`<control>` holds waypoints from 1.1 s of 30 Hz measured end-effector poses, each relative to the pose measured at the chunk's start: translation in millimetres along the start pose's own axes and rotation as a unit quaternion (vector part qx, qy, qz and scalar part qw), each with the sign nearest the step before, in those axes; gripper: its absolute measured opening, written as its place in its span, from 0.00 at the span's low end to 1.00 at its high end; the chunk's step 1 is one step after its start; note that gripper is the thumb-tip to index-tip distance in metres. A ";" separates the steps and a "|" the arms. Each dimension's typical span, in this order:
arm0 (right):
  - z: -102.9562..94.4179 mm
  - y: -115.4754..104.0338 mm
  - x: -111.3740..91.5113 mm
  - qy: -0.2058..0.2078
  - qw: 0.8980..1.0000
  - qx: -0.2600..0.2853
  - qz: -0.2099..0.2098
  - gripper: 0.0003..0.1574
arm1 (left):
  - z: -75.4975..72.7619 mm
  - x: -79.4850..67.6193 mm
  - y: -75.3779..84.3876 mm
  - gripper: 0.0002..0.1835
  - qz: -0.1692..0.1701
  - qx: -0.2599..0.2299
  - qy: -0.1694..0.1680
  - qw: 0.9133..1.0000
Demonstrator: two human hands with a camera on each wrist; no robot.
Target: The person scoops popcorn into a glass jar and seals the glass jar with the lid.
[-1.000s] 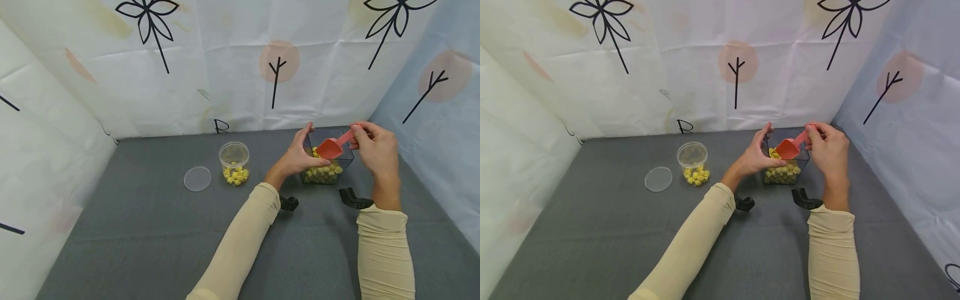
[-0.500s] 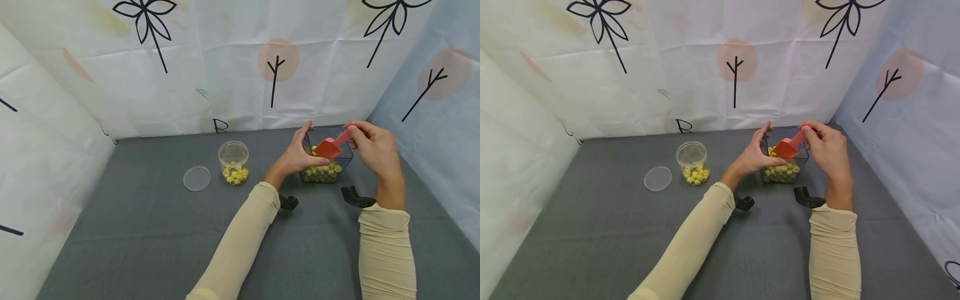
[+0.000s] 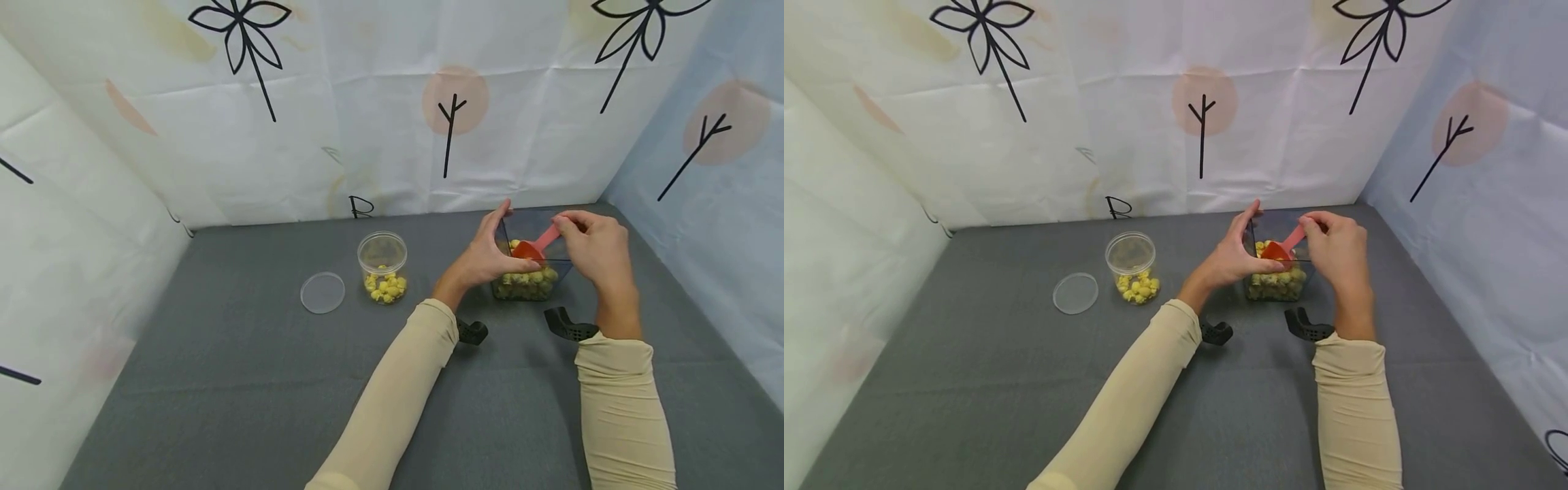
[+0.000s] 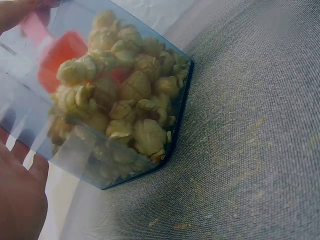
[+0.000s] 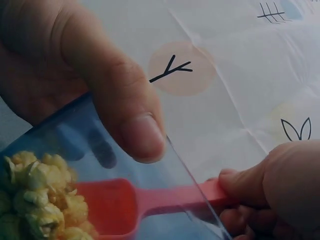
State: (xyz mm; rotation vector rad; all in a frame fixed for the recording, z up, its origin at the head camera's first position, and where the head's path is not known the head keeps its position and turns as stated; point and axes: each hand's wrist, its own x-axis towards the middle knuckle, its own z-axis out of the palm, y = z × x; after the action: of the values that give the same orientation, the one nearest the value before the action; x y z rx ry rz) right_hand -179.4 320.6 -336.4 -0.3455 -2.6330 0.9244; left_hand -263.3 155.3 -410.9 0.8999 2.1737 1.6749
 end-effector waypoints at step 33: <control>-5.6 4.7 3.4 0.021 0.997 0.037 0.064 0.31 | -1.0 -0.7 0.0 0.64 0.001 -0.001 -0.003 1.000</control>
State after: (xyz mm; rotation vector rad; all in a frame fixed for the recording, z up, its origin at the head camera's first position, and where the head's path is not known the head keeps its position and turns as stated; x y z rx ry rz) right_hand -179.8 328.4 -334.6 -0.5156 -2.5553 1.0392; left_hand -263.3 154.1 -410.7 0.9067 2.1687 1.6731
